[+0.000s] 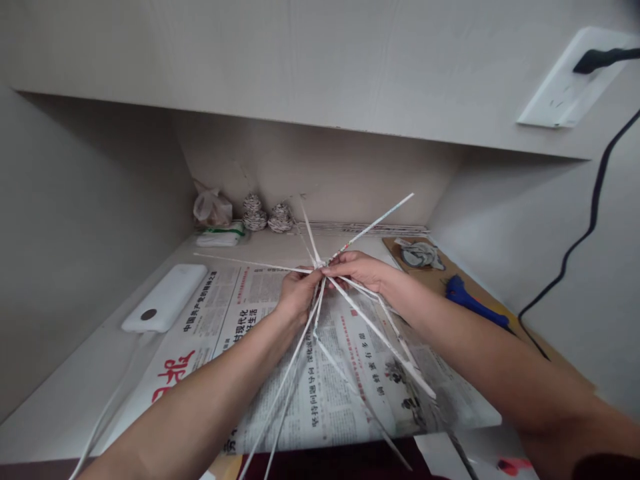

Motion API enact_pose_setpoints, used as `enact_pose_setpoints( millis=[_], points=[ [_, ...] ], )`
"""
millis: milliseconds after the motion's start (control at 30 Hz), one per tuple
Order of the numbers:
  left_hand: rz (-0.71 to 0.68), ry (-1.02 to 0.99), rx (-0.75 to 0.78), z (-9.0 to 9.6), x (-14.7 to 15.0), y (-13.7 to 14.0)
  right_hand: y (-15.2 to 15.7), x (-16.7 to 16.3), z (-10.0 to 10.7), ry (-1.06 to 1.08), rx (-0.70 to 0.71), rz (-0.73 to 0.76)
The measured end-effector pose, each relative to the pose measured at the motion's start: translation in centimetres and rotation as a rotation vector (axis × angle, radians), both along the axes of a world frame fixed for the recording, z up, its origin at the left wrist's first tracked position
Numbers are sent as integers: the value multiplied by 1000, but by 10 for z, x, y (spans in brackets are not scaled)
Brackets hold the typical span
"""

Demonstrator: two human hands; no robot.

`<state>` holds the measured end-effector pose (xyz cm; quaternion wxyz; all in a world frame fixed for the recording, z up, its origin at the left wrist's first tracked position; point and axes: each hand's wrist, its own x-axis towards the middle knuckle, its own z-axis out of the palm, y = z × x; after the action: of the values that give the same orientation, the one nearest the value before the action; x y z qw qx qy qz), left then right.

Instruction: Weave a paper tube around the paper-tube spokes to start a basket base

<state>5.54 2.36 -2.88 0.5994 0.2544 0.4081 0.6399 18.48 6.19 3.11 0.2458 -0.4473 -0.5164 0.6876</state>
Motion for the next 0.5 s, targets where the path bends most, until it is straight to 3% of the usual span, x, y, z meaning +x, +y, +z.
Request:
enact_pose_setpoints(
  millis=[133, 267, 400, 500],
  points=[
    [-53, -49, -26, 4, -3, -1, 1, -1, -2, -69, 88, -82],
    [-167, -20, 13, 7, -7, -3, 15, 11, 1, -193, 211, -27],
    [-300, 155, 206, 8, -7, -7, 41, 40, 22, -322, 232, 29],
    [-344, 235, 269, 5, -7, -7, 62, 69, 46, -370, 287, -81]
  ],
)
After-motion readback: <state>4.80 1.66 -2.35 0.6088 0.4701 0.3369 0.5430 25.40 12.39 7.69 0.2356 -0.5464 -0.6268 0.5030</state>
